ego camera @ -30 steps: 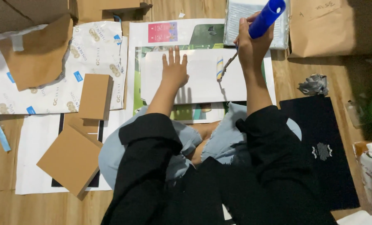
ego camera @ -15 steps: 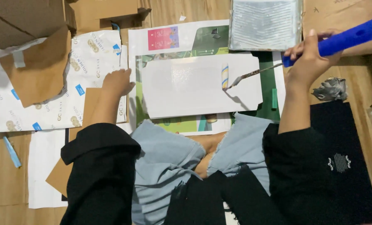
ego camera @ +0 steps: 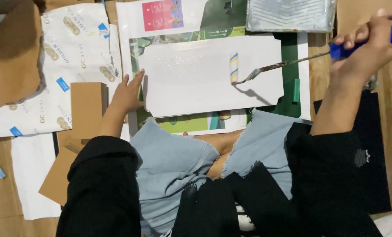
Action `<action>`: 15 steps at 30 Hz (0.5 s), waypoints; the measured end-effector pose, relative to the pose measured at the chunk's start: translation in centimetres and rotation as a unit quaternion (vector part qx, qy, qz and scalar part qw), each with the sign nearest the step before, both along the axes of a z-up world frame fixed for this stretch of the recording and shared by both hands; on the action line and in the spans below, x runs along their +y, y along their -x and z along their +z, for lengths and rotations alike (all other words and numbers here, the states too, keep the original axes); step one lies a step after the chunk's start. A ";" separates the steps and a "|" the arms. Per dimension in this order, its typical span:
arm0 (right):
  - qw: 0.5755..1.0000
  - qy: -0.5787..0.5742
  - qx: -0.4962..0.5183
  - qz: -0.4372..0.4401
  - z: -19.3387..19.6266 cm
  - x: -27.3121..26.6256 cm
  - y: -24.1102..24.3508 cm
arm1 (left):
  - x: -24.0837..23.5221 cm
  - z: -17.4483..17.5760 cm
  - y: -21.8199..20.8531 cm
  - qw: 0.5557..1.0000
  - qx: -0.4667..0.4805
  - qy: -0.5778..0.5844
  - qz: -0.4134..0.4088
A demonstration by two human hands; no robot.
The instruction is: Assembling a folder by applying glue to a base sheet with a roller and attaching cardboard panels.
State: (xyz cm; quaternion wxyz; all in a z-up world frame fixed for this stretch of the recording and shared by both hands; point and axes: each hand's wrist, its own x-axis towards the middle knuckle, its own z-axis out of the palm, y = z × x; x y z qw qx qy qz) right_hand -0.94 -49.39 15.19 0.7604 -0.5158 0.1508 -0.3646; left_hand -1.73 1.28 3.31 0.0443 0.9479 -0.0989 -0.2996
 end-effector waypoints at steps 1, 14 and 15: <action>0.999 -0.026 0.026 0.004 0.2 0.9 0.1 | 0.1 -0.1 0.0 1.000 -0.002 0.007 -0.003; 0.973 0.005 -0.029 0.229 -0.7 14.0 2.8 | -0.6 -1.4 0.0 0.998 -0.035 -0.022 -0.040; 0.973 0.006 -0.027 0.230 -0.4 11.9 2.8 | -0.7 -1.2 0.0 0.998 -0.033 -0.021 -0.040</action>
